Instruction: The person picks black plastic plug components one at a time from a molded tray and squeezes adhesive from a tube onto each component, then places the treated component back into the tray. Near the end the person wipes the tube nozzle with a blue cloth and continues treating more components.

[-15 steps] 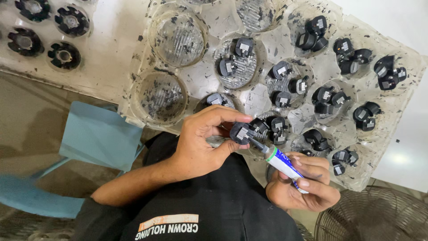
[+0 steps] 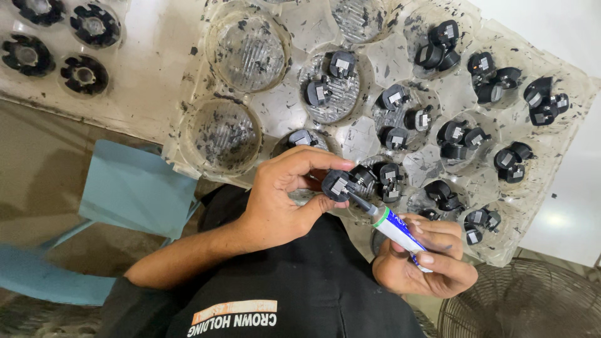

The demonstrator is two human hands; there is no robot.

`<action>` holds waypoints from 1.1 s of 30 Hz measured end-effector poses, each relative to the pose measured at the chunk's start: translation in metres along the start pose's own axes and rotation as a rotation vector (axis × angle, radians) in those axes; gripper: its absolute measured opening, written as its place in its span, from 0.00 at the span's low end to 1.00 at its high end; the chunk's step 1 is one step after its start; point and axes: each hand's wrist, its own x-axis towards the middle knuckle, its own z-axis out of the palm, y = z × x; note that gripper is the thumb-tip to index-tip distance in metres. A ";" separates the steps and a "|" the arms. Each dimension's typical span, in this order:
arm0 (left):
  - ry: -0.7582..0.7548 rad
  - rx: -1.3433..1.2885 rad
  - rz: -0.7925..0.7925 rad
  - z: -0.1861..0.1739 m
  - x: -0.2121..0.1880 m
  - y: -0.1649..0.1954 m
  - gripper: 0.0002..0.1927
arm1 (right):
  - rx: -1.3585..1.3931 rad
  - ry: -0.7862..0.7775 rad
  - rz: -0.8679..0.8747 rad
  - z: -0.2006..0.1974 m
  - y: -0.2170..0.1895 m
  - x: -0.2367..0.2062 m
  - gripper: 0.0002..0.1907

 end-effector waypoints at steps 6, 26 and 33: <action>-0.008 -0.024 -0.009 -0.001 -0.002 -0.003 0.24 | 0.002 -0.060 -0.015 -0.012 0.004 -0.007 0.24; -0.120 -0.535 -0.092 0.007 -0.014 -0.047 0.23 | 0.098 0.536 0.246 0.061 -0.011 0.012 0.21; -0.169 -0.501 -0.187 0.008 -0.018 -0.041 0.26 | 0.000 0.460 0.110 0.058 -0.010 0.014 0.21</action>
